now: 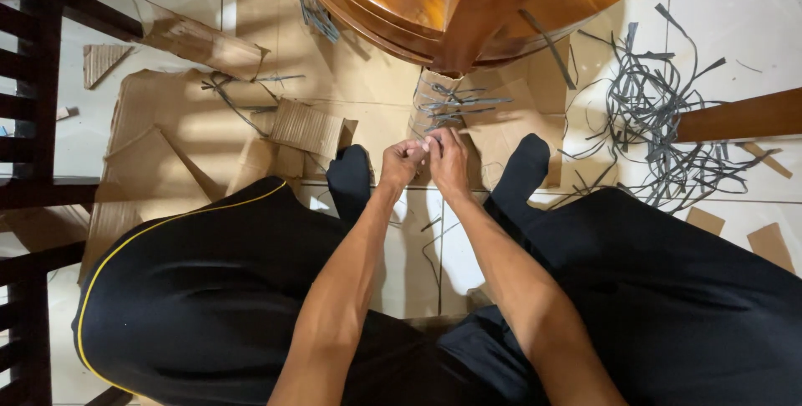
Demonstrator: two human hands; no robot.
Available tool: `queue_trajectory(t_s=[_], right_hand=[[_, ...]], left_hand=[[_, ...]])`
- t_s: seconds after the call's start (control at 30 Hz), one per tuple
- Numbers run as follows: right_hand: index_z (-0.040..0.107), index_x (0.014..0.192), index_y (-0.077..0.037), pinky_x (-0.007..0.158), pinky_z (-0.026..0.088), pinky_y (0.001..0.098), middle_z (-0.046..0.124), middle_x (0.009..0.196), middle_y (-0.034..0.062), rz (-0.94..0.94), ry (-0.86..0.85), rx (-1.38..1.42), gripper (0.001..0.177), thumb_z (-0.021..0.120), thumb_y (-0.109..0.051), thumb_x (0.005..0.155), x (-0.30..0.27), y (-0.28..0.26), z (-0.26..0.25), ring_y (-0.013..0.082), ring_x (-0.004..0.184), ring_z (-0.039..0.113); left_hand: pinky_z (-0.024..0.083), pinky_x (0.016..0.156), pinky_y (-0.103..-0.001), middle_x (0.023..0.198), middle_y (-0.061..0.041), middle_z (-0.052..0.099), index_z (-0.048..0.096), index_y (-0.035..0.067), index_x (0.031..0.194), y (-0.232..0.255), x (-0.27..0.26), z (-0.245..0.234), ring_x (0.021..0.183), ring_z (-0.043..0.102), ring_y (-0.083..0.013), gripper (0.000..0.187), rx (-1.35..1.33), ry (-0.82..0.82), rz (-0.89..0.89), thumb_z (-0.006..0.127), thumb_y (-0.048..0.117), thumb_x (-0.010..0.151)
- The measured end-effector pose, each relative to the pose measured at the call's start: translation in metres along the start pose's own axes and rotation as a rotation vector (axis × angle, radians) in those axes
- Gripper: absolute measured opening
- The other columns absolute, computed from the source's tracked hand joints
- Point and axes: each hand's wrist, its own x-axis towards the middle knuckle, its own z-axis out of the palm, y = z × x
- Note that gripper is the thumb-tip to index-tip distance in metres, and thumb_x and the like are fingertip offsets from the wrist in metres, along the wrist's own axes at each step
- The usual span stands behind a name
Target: Wrapping a chair leg with cardboard and securing it with plastic ties for protection
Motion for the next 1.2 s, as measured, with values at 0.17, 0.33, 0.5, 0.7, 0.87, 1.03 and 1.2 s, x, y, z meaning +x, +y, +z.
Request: queue_trajectory(t_s=[0.17, 0.33, 0.5, 0.7, 0.87, 1.03, 1.2], right_hand=[[0.068, 0.107, -0.019, 0.077, 0.058, 0.0408, 0.071, 0.081, 0.0069, 0.501, 0.244, 0.159, 0.013, 0.060, -0.025, 0.100, -0.004, 0.023, 0.023, 0.0237, 0.081, 0.073], [0.068, 0.119, -0.010, 0.062, 0.064, 0.0258, 0.072, 0.097, 0.0090, 0.940, 0.071, 0.551, 0.024, 0.060, -0.021, 0.099, -0.017, 0.057, 0.043, 0.0138, 0.074, 0.072], [0.072, 0.118, -0.010, 0.059, 0.064, 0.0233, 0.068, 0.085, 0.0058, 0.996, -0.021, 0.677, 0.028, 0.072, -0.026, 0.096, -0.003, 0.038, 0.039, 0.0111, 0.068, 0.069], [0.072, 0.110, -0.016, 0.056, 0.054, 0.0135, 0.063, 0.081, -0.0026, 1.082, -0.100, 0.932, 0.014, 0.070, -0.025, 0.099, -0.001, 0.026, 0.019, 0.0063, 0.066, 0.058], [0.068, 0.106, -0.016, 0.054, 0.042, 0.0100, 0.060, 0.086, -0.0046, 1.097, -0.129, 1.036, 0.013, 0.073, -0.020, 0.095, 0.006, 0.011, 0.006, 0.0072, 0.074, 0.054], [0.064, 0.097, -0.019, 0.055, 0.040, 0.0120, 0.058, 0.087, -0.0065, 1.108, -0.052, 1.088, 0.014, 0.076, -0.021, 0.091, 0.003, 0.027, 0.018, 0.0072, 0.075, 0.054], [0.059, 0.095, -0.017, 0.056, 0.040, 0.0138, 0.054, 0.085, -0.0046, 1.054, 0.066, 0.990, 0.009, 0.067, -0.018, 0.092, -0.004, 0.054, 0.034, 0.0071, 0.073, 0.056]], left_hand=[[0.058, 0.057, -0.020, 0.071, -0.002, 0.071, 0.075, 0.007, 0.096, -0.007, 0.008, 0.011, 0.060, 0.066, -0.0074, 0.014, -0.155, 0.127, -0.318, 0.078, 0.020, 0.091], [0.061, 0.058, -0.024, 0.069, 0.002, 0.070, 0.074, 0.009, 0.091, -0.005, 0.020, 0.005, 0.058, 0.067, -0.0066, 0.012, -0.228, 0.168, -0.530, 0.076, 0.021, 0.090], [0.060, 0.060, -0.024, 0.067, 0.005, 0.069, 0.071, 0.012, 0.083, 0.004, 0.027, 0.007, 0.058, 0.067, -0.0050, 0.013, -0.208, 0.141, -0.641, 0.076, 0.023, 0.086], [0.058, 0.063, -0.020, 0.071, 0.010, 0.067, 0.066, 0.012, 0.088, 0.010, 0.032, 0.003, 0.061, 0.065, -0.0010, 0.015, -0.256, 0.082, -0.702, 0.068, 0.026, 0.093], [0.058, 0.060, -0.017, 0.074, 0.012, 0.063, 0.064, 0.012, 0.094, 0.031, 0.023, 0.004, 0.062, 0.065, 0.0015, 0.013, -0.240, -0.013, -0.734, 0.065, 0.025, 0.094], [0.059, 0.058, -0.020, 0.074, 0.003, 0.068, 0.070, 0.005, 0.099, 0.008, 0.019, -0.001, 0.061, 0.068, -0.0057, 0.012, -0.117, 0.032, -0.562, 0.070, 0.016, 0.094], [0.061, 0.061, -0.022, 0.079, -0.008, 0.071, 0.072, 0.002, 0.103, -0.009, 0.023, -0.004, 0.064, 0.069, -0.0118, 0.017, 0.100, 0.028, -0.359, 0.078, 0.010, 0.089]])
